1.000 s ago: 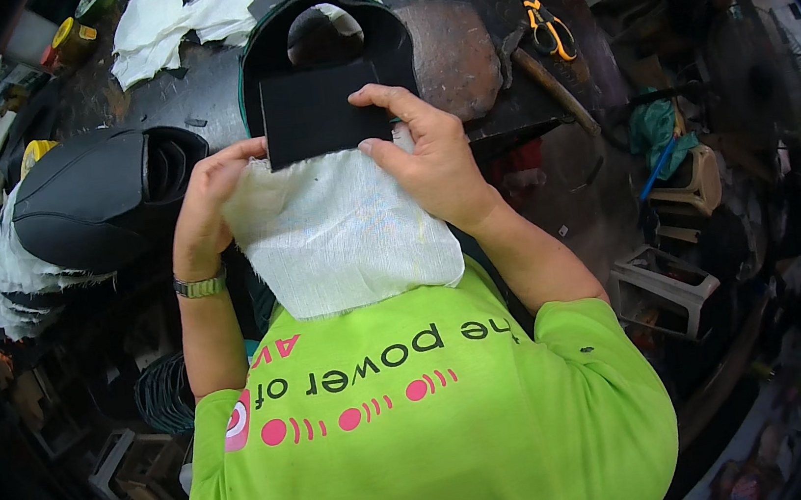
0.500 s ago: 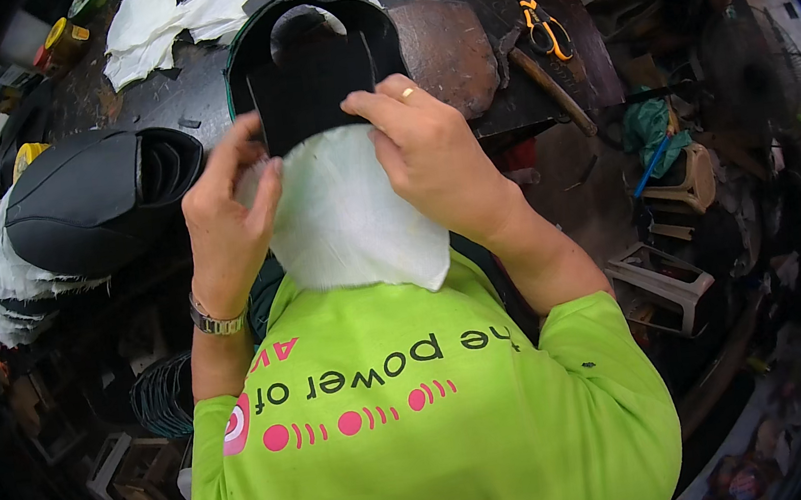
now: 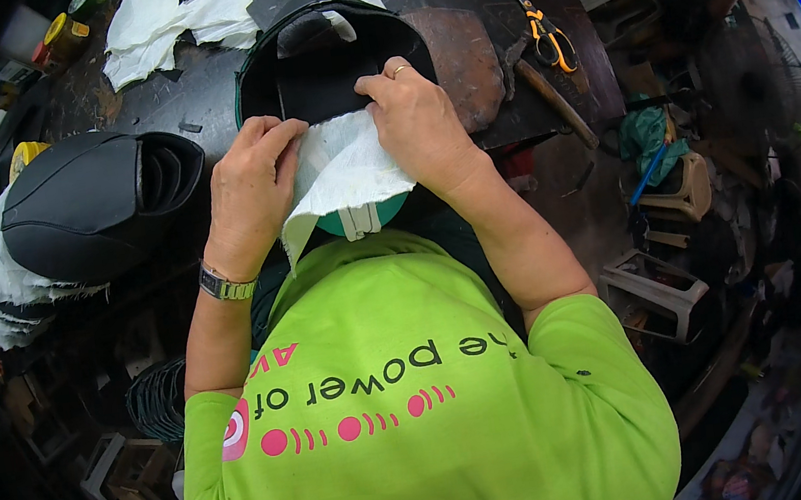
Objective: The person removes a black foam insert from a motorcycle seat, cuts it with shears, and then places a white fabric layer inside the seat shell. The person repeats the cutting and fabric placement steps on the same seat.
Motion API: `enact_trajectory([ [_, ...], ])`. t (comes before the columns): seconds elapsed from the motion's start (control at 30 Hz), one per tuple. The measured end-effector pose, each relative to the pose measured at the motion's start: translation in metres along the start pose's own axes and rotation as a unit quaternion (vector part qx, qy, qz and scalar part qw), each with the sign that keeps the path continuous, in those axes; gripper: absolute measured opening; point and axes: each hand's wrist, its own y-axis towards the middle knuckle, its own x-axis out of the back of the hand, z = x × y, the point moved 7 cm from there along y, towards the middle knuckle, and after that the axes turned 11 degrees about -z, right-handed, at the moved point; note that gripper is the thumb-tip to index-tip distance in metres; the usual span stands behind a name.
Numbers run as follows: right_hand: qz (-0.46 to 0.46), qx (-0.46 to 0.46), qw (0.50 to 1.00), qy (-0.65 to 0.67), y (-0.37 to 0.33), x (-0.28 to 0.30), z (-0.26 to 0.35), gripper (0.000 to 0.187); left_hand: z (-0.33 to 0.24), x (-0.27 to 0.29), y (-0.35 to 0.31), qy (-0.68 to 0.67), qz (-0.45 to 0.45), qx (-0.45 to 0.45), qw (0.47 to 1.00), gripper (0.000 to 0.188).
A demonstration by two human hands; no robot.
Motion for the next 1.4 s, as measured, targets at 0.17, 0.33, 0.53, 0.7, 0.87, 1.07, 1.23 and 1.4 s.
enact_trajectory([
  [0.17, 0.003, -0.007, 1.0, -0.003, 0.002, -0.004, -0.001, 0.024, 0.005, -0.005, 0.004, 0.024, 0.001, 0.021, 0.999, 0.015],
  [0.33, -0.005, -0.011, 1.0, -0.011, -0.002, -0.007, -0.002, 0.023, 0.012, -0.008, 0.004, 0.04, 0.002, 0.041, 0.998, 0.016],
  [0.53, -0.01, -0.008, 1.0, 0.01, -0.001, -0.006, -0.006, 0.024, 0.012, -0.009, 0.004, 0.034, 0.001, 0.043, 0.999, 0.016],
  [0.7, -0.027, 0.01, 0.999, 0.024, -0.003, -0.005, -0.006, 0.024, 0.013, -0.008, 0.004, 0.025, -0.011, 0.047, 0.999, 0.017],
  [0.87, -0.071, 0.021, 0.996, 0.056, -0.008, -0.004, -0.008, 0.023, 0.015, -0.007, 0.003, 0.002, -0.032, 0.052, 0.998, 0.018],
  [1.07, -0.071, 0.011, 0.996, 0.061, -0.009, -0.004, -0.012, 0.024, 0.015, -0.009, 0.003, 0.017, -0.023, 0.045, 0.999, 0.018],
  [1.23, -0.017, -0.006, 1.0, 0.02, -0.005, -0.007, -0.011, 0.024, 0.011, -0.008, 0.004, 0.051, -0.009, 0.029, 0.998, 0.017],
  [1.4, -0.004, -0.01, 1.0, 0.024, -0.004, -0.003, -0.009, 0.036, -0.004, -0.009, 0.003, 0.171, -0.008, -0.027, 0.985, 0.018],
])
